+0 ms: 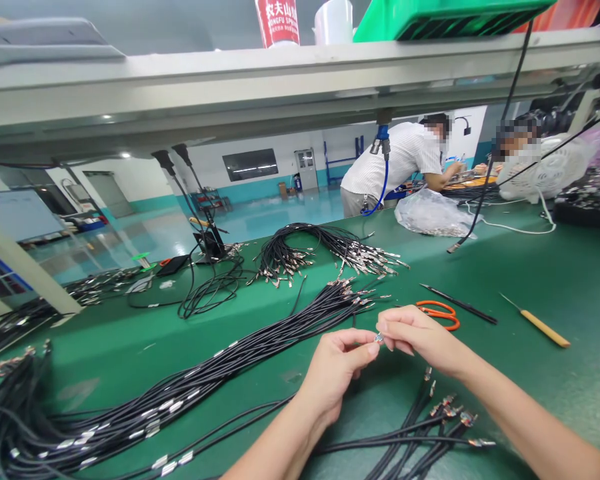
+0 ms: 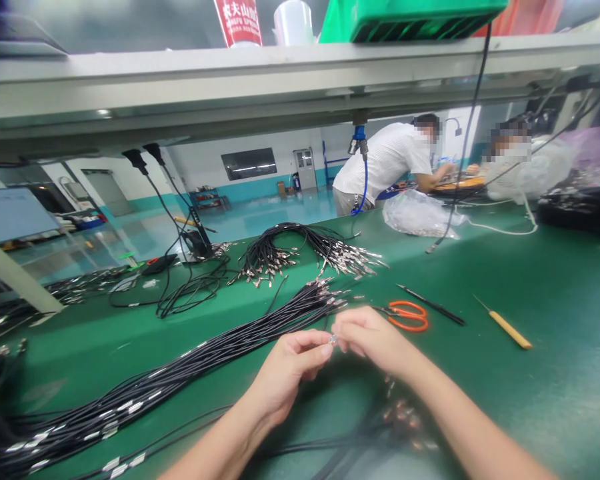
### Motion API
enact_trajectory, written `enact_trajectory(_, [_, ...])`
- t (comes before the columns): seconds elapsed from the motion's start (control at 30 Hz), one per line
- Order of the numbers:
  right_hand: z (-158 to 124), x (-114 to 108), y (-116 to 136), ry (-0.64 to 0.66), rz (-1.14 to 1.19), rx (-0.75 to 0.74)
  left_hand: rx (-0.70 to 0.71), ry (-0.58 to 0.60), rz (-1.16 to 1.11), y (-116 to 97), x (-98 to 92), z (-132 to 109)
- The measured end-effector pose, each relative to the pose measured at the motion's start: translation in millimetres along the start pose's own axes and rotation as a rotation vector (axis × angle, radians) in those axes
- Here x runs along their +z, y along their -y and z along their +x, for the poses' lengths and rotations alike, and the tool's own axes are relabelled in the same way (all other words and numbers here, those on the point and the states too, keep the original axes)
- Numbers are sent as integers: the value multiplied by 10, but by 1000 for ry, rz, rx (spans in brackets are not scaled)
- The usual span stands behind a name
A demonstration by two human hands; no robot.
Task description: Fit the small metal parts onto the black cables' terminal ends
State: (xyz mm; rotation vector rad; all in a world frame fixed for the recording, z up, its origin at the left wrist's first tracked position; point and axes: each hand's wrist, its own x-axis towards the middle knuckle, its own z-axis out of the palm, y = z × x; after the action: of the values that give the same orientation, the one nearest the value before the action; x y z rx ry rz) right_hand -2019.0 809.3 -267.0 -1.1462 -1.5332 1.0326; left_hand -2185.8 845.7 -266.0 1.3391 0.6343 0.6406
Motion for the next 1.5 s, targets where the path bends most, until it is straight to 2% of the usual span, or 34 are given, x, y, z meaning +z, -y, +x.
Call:
enact_trajectory(0.4, [12,-6,-100,41,162,-4,-14,-9,-36,-36,23,-14])
enact_trajectory(0.7, [15,-24,-140,59,131,-1,-15,3,-64,-16,4,-15])
enact_trajectory(0.83, [10,-21,-105,38,22,-21,-31,-15,-84,-8,14,-10])
enact_trajectory(1.07, [13,41,-6,-123,-417,-155,-68,-82,-160,32,7,16])
enact_trajectory(1.5, [1,34,-19,-129,-511,-181,-75,-84,-194,27,11,18])
